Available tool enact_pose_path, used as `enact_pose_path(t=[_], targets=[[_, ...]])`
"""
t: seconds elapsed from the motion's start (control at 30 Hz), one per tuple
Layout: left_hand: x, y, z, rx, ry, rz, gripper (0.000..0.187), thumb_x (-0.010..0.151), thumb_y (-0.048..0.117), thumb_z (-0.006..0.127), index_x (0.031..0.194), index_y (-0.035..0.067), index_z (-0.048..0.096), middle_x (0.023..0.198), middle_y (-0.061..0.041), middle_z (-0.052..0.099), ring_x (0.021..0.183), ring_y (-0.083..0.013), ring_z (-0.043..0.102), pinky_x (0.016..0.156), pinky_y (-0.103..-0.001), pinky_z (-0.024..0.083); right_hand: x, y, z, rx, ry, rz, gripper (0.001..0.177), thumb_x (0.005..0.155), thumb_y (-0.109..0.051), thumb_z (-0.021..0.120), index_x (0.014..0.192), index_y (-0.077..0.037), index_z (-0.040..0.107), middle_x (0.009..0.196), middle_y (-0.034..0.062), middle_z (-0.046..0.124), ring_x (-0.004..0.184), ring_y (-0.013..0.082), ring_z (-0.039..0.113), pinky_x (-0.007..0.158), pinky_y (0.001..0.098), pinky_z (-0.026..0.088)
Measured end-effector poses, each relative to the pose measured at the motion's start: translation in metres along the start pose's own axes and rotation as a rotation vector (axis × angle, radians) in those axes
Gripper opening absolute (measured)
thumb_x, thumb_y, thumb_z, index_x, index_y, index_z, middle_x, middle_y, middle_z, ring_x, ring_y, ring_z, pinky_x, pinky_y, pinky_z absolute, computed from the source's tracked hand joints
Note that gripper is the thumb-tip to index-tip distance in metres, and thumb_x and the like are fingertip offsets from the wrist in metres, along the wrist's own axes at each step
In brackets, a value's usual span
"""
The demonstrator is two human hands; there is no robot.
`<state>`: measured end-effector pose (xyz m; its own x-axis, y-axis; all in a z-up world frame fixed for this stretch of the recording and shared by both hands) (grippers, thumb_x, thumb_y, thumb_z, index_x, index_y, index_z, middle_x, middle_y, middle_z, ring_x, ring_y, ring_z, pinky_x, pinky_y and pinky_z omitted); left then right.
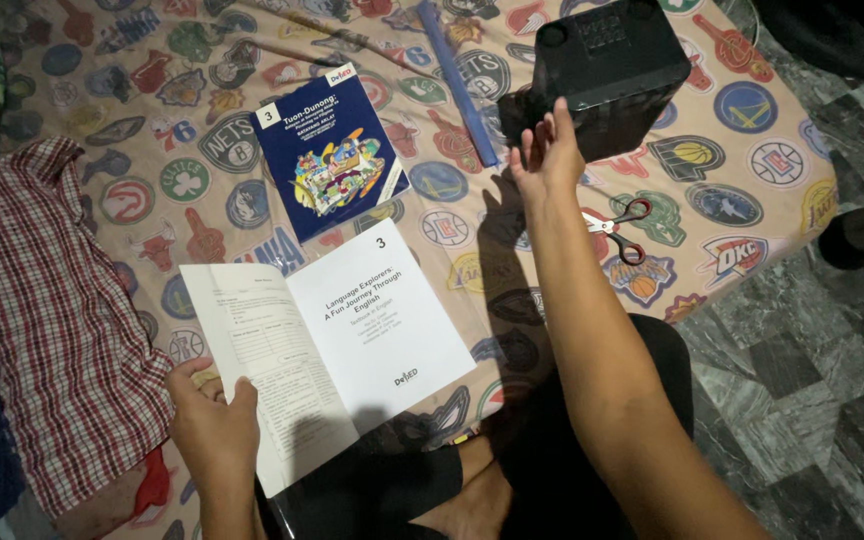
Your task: The person sits on the floor and wraps a textbook with clear plastic film. They smooth the film over the cover, fold the edges, apply clear tape to secure the film, and use scissors to trim the excess plastic.
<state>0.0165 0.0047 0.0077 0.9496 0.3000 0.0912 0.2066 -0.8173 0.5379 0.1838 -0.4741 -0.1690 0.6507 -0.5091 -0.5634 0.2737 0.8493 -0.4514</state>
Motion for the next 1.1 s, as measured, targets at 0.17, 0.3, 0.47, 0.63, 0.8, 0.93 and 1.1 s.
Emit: enact_pose_path(t=[0.17, 0.3, 0.47, 0.63, 0.8, 0.93, 1.1], targets=[[0.002, 0.006, 0.006, -0.006, -0.055, -0.06, 0.047, 0.089, 0.004, 0.069, 0.13, 0.0, 0.046, 0.103, -0.026, 0.075, 0.091, -0.0325, 0.076, 0.079, -0.038, 0.058, 0.014, 0.001, 0.01, 0.092, 0.054, 0.029, 0.025, 0.079, -0.032, 0.084, 0.089, -0.013, 0.07, 0.088, -0.0016, 0.063, 0.086, 0.0177, 0.061, 0.086, 0.0501, 0.048], [0.0, 0.006, 0.01, -0.092, -0.055, -0.017, 0.047, 0.088, 0.002, 0.068, 0.129, -0.001, 0.045, 0.103, -0.026, 0.074, 0.091, -0.0317, 0.076, 0.078, -0.036, 0.058, 0.024, -0.002, 0.0, 0.124, 0.057, 0.025, 0.015, 0.081, -0.022, 0.083, 0.087, -0.014, 0.071, 0.084, -0.0029, 0.065, 0.082, 0.0148, 0.063, 0.085, 0.0504, 0.049], [0.001, 0.002, 0.018, -0.177, -0.06, 0.004, 0.045, 0.087, 0.001, 0.067, 0.127, 0.0, 0.046, 0.101, -0.025, 0.075, 0.086, -0.0298, 0.076, 0.072, -0.037, 0.058, 0.024, -0.009, -0.004, 0.109, 0.011, 0.008, 0.015, 0.082, -0.021, 0.084, 0.088, -0.013, 0.073, 0.087, -0.0014, 0.068, 0.088, 0.0166, 0.065, 0.088, 0.0495, 0.047], [0.006, -0.005, 0.028, -0.199, -0.053, 0.085, 0.044, 0.086, 0.002, 0.068, 0.125, 0.002, 0.047, 0.098, -0.022, 0.076, 0.084, -0.0289, 0.076, 0.073, -0.037, 0.057, 0.026, -0.014, -0.005, 0.118, -0.013, 0.022, 0.014, 0.08, -0.02, 0.083, 0.088, -0.014, 0.073, 0.088, -0.0011, 0.069, 0.091, 0.0173, 0.067, 0.09, 0.0482, 0.045], [0.006, -0.007, 0.028, -0.178, -0.074, 0.063, 0.044, 0.087, 0.002, 0.067, 0.126, 0.006, 0.046, 0.094, -0.02, 0.077, 0.081, -0.0302, 0.076, 0.072, -0.039, 0.055, -0.001, -0.015, 0.0, 0.044, -0.181, 0.024, 0.012, 0.087, -0.022, 0.081, 0.09, -0.014, 0.072, 0.089, -0.0017, 0.069, 0.092, 0.0143, 0.067, 0.088, 0.0437, 0.046], [0.003, -0.009, 0.026, -0.187, 0.004, 0.203, 0.039, 0.084, 0.001, 0.068, 0.12, 0.005, 0.054, 0.077, -0.016, 0.065, 0.068, -0.0272, 0.066, 0.063, -0.039, 0.051, -0.064, 0.008, 0.007, -0.038, -0.449, 0.062, 0.011, 0.093, -0.018, 0.075, 0.093, -0.008, 0.07, 0.09, 0.0057, 0.068, 0.087, 0.0195, 0.067, 0.078, 0.0398, 0.054], [0.003, -0.015, 0.012, -0.08, -0.008, 0.162, 0.025, 0.084, 0.003, 0.072, 0.109, 0.006, 0.075, 0.061, -0.01, 0.046, 0.053, -0.0185, 0.045, 0.054, -0.038, 0.041, -0.15, 0.075, 0.005, -0.181, -0.766, 0.266, 0.013, 0.097, -0.016, 0.071, 0.099, -0.003, 0.068, 0.095, 0.0119, 0.069, 0.083, 0.0231, 0.067, 0.076, 0.0361, 0.059]])
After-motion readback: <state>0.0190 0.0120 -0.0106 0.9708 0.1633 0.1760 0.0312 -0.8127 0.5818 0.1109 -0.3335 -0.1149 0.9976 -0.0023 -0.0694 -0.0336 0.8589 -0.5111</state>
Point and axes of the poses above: each hand's wrist, its own x-axis towards the middle knuckle, its own z-axis out of the palm, y = z × x, the point moved 2 cm from there along x, towards the middle knuckle
